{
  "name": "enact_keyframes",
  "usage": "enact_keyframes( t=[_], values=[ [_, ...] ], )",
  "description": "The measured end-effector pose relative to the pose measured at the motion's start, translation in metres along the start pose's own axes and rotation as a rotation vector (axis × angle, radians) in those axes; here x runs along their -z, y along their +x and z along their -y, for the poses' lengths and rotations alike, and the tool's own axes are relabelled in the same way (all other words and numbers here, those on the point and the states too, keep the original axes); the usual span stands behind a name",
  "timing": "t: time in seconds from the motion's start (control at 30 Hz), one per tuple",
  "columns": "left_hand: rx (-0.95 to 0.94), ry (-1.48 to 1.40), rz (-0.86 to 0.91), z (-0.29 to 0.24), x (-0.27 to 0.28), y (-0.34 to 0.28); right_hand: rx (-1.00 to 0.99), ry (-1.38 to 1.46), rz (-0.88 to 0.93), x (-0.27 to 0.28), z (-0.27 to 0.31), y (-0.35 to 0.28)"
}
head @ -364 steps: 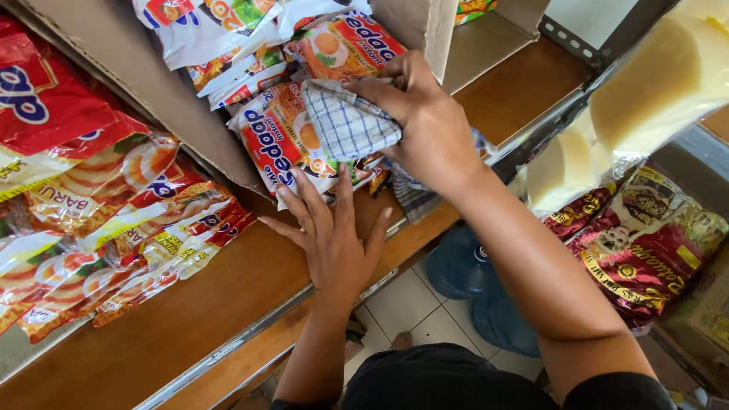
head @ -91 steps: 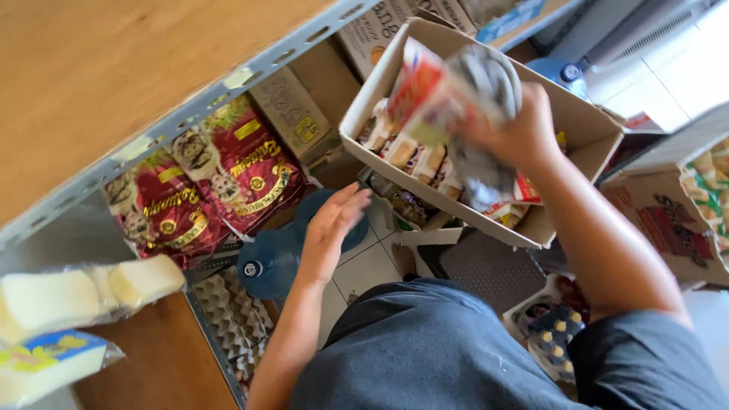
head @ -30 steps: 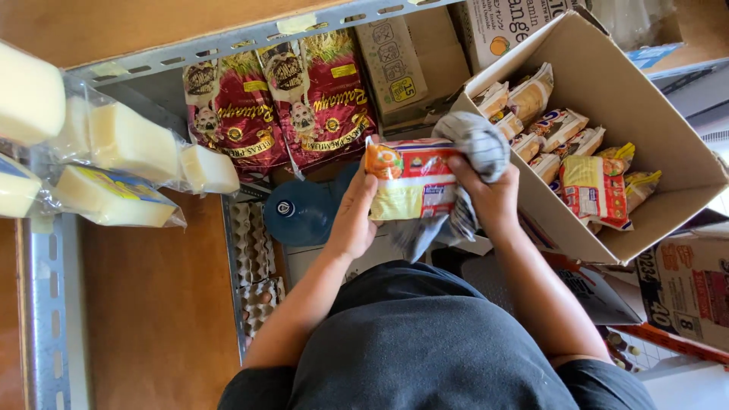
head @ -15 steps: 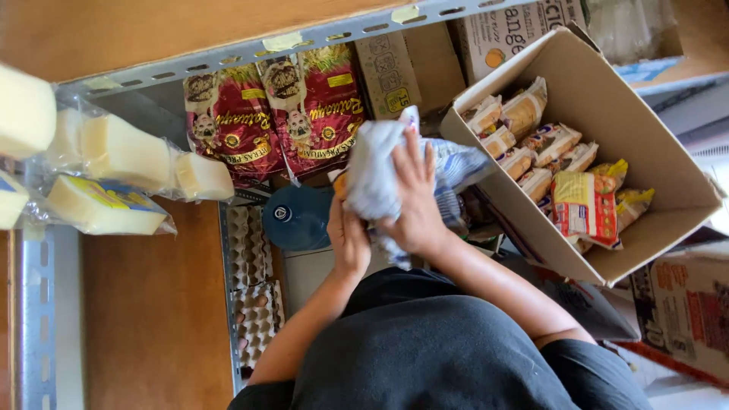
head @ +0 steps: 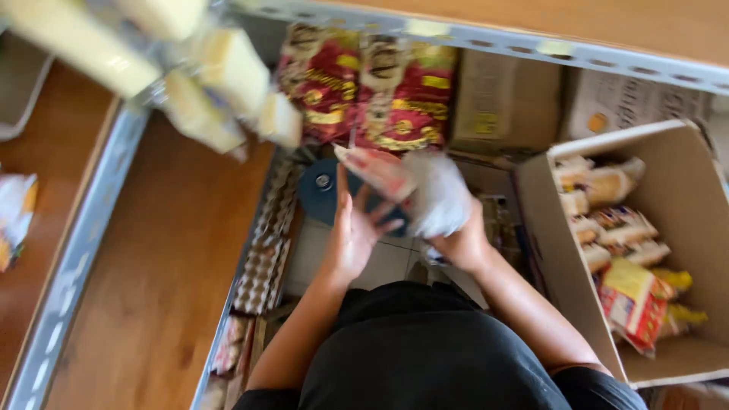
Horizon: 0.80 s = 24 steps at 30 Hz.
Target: Cleaning and stocking instant noodle packets onto a shelf and into boxes.
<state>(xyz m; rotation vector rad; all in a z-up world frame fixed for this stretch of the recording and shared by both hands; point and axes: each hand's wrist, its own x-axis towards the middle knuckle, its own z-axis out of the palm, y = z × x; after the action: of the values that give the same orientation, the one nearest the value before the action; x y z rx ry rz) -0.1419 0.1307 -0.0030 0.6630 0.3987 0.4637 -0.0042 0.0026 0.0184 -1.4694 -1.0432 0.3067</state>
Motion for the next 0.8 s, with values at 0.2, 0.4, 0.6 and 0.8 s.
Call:
enact_keyframes(
  t=[0.2, 0.4, 0.6, 0.8],
  values=[
    [-0.036, -0.424, 0.1, -0.033, 0.069, -0.039, 0.667, -0.378, 0.516, -0.062, 0.001, -0.013],
    [-0.374, -0.347, 0.022, -0.101, 0.112, -0.086, -0.754, 0.993, 0.26, -0.082, -0.103, -0.041],
    [-0.419, -0.325, -0.157, -0.087, 0.193, -0.111, -0.023, 0.29, 0.488, -0.185, 0.012, 0.015],
    [-0.553, -0.092, -0.139, -0.112, 0.249, -0.142, -0.285, 0.582, 0.561, -0.275, 0.109, 0.04]
  ],
)
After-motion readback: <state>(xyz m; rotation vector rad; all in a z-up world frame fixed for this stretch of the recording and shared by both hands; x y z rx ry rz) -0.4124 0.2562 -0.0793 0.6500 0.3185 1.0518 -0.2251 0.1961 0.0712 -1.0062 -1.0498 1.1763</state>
